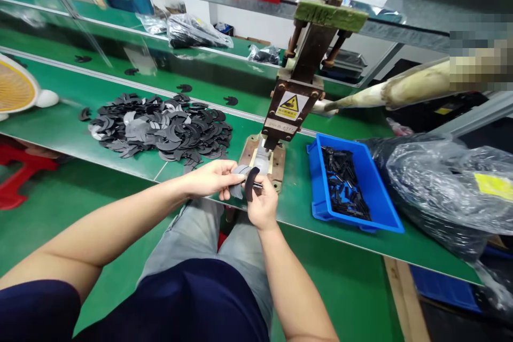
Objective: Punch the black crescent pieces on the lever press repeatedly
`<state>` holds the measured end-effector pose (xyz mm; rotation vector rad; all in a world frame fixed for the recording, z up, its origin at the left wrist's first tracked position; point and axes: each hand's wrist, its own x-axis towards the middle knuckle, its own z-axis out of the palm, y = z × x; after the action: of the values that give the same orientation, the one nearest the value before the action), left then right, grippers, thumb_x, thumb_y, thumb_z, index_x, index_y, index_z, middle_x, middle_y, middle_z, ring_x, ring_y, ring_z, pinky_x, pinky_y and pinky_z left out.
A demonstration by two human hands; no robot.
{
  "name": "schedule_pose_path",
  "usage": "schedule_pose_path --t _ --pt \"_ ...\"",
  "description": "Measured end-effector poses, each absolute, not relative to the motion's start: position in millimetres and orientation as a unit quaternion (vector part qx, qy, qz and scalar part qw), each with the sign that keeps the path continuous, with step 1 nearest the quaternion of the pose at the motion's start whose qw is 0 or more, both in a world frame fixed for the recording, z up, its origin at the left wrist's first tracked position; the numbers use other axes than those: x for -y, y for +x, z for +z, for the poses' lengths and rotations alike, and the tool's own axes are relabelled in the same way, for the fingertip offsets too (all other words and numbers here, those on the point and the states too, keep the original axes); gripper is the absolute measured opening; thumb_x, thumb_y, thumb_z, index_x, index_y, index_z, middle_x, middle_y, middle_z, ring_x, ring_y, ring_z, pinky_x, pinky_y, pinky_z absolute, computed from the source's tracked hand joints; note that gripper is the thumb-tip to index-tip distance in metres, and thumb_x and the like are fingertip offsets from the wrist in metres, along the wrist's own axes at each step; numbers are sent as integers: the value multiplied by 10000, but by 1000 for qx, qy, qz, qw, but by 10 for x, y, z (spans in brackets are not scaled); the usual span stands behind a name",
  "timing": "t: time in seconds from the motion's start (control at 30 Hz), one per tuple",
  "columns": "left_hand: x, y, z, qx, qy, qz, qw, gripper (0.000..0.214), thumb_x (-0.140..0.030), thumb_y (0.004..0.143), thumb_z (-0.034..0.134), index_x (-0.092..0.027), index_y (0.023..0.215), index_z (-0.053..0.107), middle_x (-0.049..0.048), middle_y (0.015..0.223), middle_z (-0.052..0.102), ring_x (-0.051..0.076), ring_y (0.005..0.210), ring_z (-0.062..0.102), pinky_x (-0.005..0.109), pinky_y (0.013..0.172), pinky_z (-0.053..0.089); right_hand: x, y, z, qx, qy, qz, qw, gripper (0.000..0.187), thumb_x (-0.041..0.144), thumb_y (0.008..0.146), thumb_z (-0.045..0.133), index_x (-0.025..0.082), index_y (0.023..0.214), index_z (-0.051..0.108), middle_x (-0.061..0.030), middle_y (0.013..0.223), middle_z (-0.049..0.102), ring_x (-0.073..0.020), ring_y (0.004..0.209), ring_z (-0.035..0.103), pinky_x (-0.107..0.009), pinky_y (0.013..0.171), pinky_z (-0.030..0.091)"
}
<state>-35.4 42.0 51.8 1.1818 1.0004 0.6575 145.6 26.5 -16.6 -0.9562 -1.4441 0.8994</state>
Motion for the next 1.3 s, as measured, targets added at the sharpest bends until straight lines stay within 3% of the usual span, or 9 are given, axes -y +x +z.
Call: schedule_pose_path --t 0.13,0.33,0.53,0.83,0.9,1.0,1.1,1.2,1.3 --pt "-409 -351 609 -451 528 248 676 426 -543 910 756 -185 843 535 -9 561 611 132 451 614 196 443 487 -203 1473 -208 601 -414 385 565 197 408 912 720 223 934 656 -25 866 684 -146 734 636 -275 637 558" --pt "-399 -289 768 -493 624 241 556 332 -405 886 778 -200 774 543 -13 595 628 138 464 632 185 372 358 -138 1538 -288 600 -428 365 568 178 386 920 704 223 988 685 -46 951 702 -169 847 669 -307 739 588" --pt "-385 -265 800 -428 592 231 643 431 -577 893 747 -205 828 540 -13 575 610 145 481 631 201 435 466 -88 1515 -205 587 -428 334 601 191 425 927 703 243 957 652 -39 929 712 -163 791 684 -293 667 583" --pt "-383 -402 660 -448 609 226 614 446 -609 911 705 -200 872 532 -8 634 607 155 530 639 233 483 487 -96 1711 -305 658 -395 303 565 203 334 950 667 255 1134 699 -83 1089 753 -223 969 742 -408 868 626" --pt "-352 -397 641 -464 623 252 576 405 -582 941 673 -198 919 548 3 707 624 158 582 640 256 532 502 -112 1777 -276 683 -391 283 548 221 300 943 670 263 1156 714 -81 1098 758 -234 1013 738 -434 923 616" --pt "-282 -350 646 -500 687 356 389 329 -509 935 708 -201 995 608 50 928 656 186 830 656 307 731 541 -142 1835 -215 714 -383 241 534 235 247 924 678 271 1154 720 -73 1100 759 -228 1016 729 -430 938 603" --pt "-257 -292 649 -466 762 365 260 255 -445 940 719 -203 888 655 67 969 619 225 1004 596 363 903 503 -166 1850 -167 741 -373 207 519 250 197 897 695 270 1135 717 -63 1056 757 -215 982 719 -402 895 598" --pt "-309 -249 595 -448 783 336 271 337 -398 988 646 -194 723 607 55 859 564 219 929 559 371 873 471 -170 1858 -138 761 -367 190 500 230 171 889 697 261 1099 721 -57 1032 754 -204 959 713 -385 882 594" --pt "-369 -210 513 -450 764 336 317 382 -419 985 647 -186 689 581 44 839 541 199 873 544 349 817 456 -147 1898 -98 765 -368 183 496 198 165 905 684 250 1081 716 -52 1019 754 -193 954 713 -374 894 593"
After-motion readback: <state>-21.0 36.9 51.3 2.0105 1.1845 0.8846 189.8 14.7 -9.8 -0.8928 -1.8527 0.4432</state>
